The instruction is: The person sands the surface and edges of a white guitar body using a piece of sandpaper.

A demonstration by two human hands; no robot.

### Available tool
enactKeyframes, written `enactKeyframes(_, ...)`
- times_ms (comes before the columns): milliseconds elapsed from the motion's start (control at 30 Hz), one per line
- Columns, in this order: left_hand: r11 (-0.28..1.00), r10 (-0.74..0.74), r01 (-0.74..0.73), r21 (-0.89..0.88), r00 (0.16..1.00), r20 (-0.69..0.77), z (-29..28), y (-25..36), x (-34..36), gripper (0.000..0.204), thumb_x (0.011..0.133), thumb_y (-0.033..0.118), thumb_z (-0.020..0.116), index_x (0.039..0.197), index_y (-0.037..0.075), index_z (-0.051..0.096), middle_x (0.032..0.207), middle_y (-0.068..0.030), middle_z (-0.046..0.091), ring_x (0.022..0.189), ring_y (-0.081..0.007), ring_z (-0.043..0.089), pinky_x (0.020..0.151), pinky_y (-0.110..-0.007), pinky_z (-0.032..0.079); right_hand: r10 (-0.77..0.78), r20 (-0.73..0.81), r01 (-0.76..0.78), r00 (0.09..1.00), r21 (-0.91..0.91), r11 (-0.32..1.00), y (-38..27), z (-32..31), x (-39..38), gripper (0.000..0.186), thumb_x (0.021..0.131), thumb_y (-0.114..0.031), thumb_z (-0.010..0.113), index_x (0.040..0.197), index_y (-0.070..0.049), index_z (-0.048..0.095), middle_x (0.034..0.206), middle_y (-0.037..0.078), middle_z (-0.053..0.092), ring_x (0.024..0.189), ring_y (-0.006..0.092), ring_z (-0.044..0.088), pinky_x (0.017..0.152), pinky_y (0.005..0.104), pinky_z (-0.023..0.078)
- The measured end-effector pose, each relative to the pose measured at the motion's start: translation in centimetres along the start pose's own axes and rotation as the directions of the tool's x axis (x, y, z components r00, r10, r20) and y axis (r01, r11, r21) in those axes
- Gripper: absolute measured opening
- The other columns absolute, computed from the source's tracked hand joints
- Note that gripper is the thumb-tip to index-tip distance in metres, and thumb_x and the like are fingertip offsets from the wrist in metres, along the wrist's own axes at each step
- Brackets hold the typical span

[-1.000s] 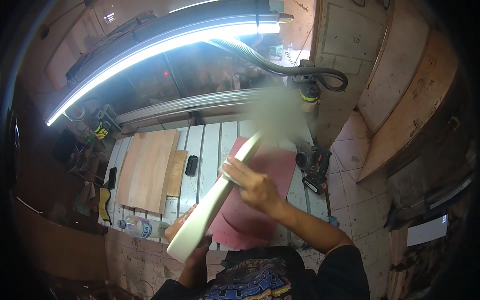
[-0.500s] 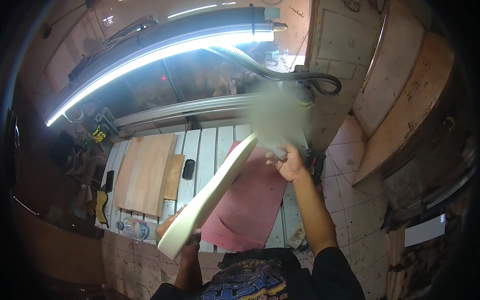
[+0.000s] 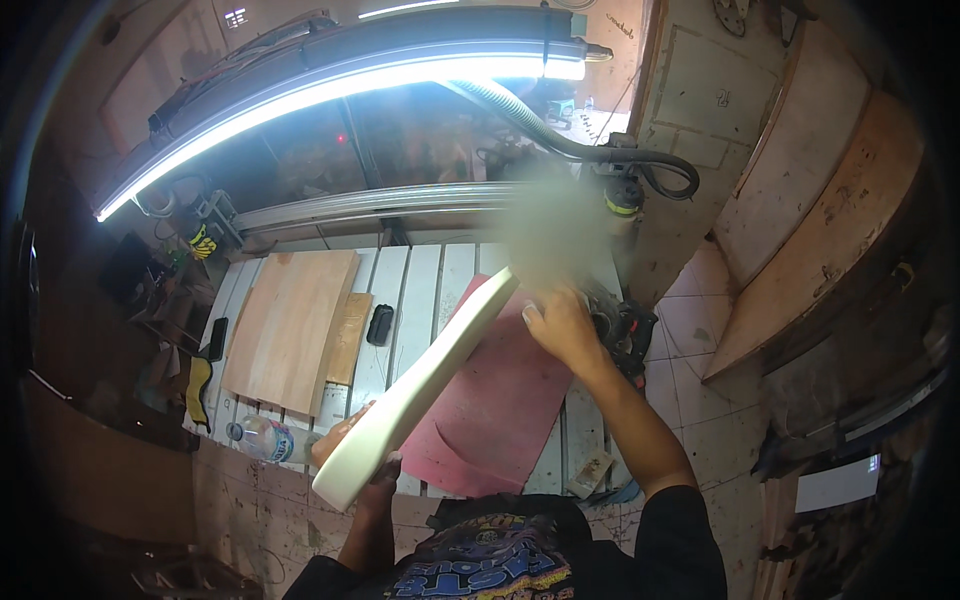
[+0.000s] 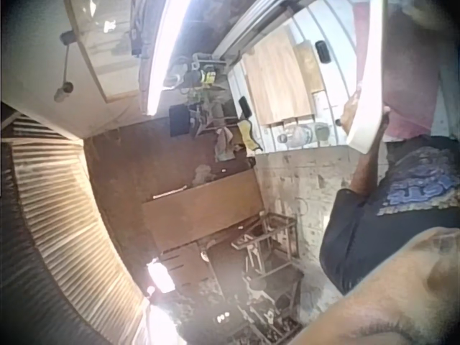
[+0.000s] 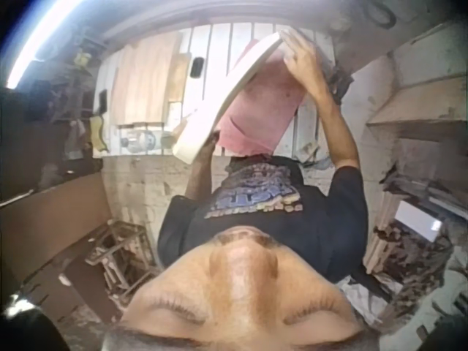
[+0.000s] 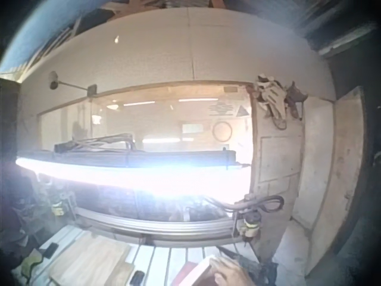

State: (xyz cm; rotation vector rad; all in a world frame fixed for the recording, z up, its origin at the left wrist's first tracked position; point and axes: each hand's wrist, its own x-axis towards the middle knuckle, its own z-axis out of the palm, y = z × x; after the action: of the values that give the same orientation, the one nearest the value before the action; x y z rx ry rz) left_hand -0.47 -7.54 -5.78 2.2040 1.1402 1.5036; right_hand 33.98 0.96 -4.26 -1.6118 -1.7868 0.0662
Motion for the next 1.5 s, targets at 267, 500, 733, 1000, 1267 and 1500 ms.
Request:
enactKeyframes(267, 1.0, -0.017, 0.017, 0.008, 1.0, -0.017, -0.2, -0.2, 0.1, 0.073, 0.092, 0.043, 0.079, 0.137, -0.009, 0.056, 0.125, -0.0201, 0.063, 0.115, -0.0297, 0.064, 0.101, -0.042, 0.053, -0.426, -0.144, 0.434, 0.893, 0.03, 0.9, -5.2, 4.0, -2.7, 0.055, 0.075, 0.008, 0.06, 0.128, -0.005, 0.07, 0.131, 0.017, 0.068, 0.123, 0.0347, 0.065, 0.094, 0.0454, 0.053)
enactKeyframes(500, 1.0, -0.018, 0.018, 0.001, 1.0, -0.014, 0.1, -0.4, 0.8, 0.072, 0.092, 0.042, 0.079, 0.137, -0.01, 0.056, 0.125, -0.0203, 0.064, 0.114, -0.0294, 0.065, 0.1, -0.042, 0.054, -0.141, -0.262, 0.137, 0.955, -0.033, 0.99, -2.4, 2.8, 0.7, 0.057, 0.075, 0.011, 0.06, 0.128, -0.004, 0.071, 0.131, 0.014, 0.071, 0.115, 0.0314, 0.07, 0.09, 0.0393, 0.057)
enactKeyframes(733, 1.0, -0.027, 0.027, -0.002, 1.0, -0.014, -0.1, -0.5, 0.7, 0.071, 0.092, 0.041, 0.079, 0.136, -0.01, 0.057, 0.124, -0.0204, 0.065, 0.113, -0.0292, 0.066, 0.099, -0.041, 0.055, -0.334, -0.269, 0.347, 0.903, 0.001, 0.938, -3.7, 4.2, -0.6, 0.056, 0.075, 0.014, 0.055, 0.125, -0.002, 0.074, 0.131, 0.017, 0.071, 0.112, 0.0361, 0.07, 0.093, 0.0416, 0.057)
enactKeyframes(1000, 0.999, -0.052, 0.052, -0.014, 0.998, -0.031, -0.6, -0.8, 0.7, 0.069, 0.093, 0.04, 0.078, 0.136, -0.01, 0.057, 0.124, -0.0206, 0.066, 0.112, -0.0289, 0.067, 0.098, -0.041, 0.056, -0.217, 0.034, 0.162, 0.976, 0.558, 0.814, -13.5, 2.9, -4.0, 0.058, 0.081, 0.009, 0.055, 0.136, -0.002, 0.067, 0.144, 0.021, 0.063, 0.133, 0.0356, 0.063, 0.112, 0.0403, 0.05)
enactKeyframes(1267, 0.998, -0.046, 0.044, -0.054, 0.998, -0.031, -0.1, -0.4, 1.3, 0.068, 0.093, 0.038, 0.078, 0.136, -0.01, 0.058, 0.123, -0.0208, 0.067, 0.111, -0.0286, 0.068, 0.097, -0.04, 0.057, -0.201, 0.075, 0.126, 0.977, 0.56, 0.819, -11.8, 2.7, -2.6, 0.054, 0.084, 0.016, 0.058, 0.134, -0.001, 0.069, 0.142, 0.025, 0.064, 0.135, 0.0371, 0.061, 0.116, 0.0407, 0.047)
enactKeyframes(1500, 0.99, -0.087, 0.084, -0.116, 0.996, -0.023, 0.4, -0.1, 0.9, 0.067, 0.093, 0.037, 0.078, 0.135, -0.011, 0.058, 0.123, -0.021, 0.068, 0.11, -0.0284, 0.069, 0.096, -0.04, 0.058, -0.372, 0.088, 0.203, 0.924, 0.71, 0.674, -17.3, -1.5, -4.5, 0.067, 0.073, 0.019, 0.055, 0.135, -0.002, 0.068, 0.139, 0.022, 0.067, 0.127, 0.0376, 0.067, 0.109, 0.041, 0.054)
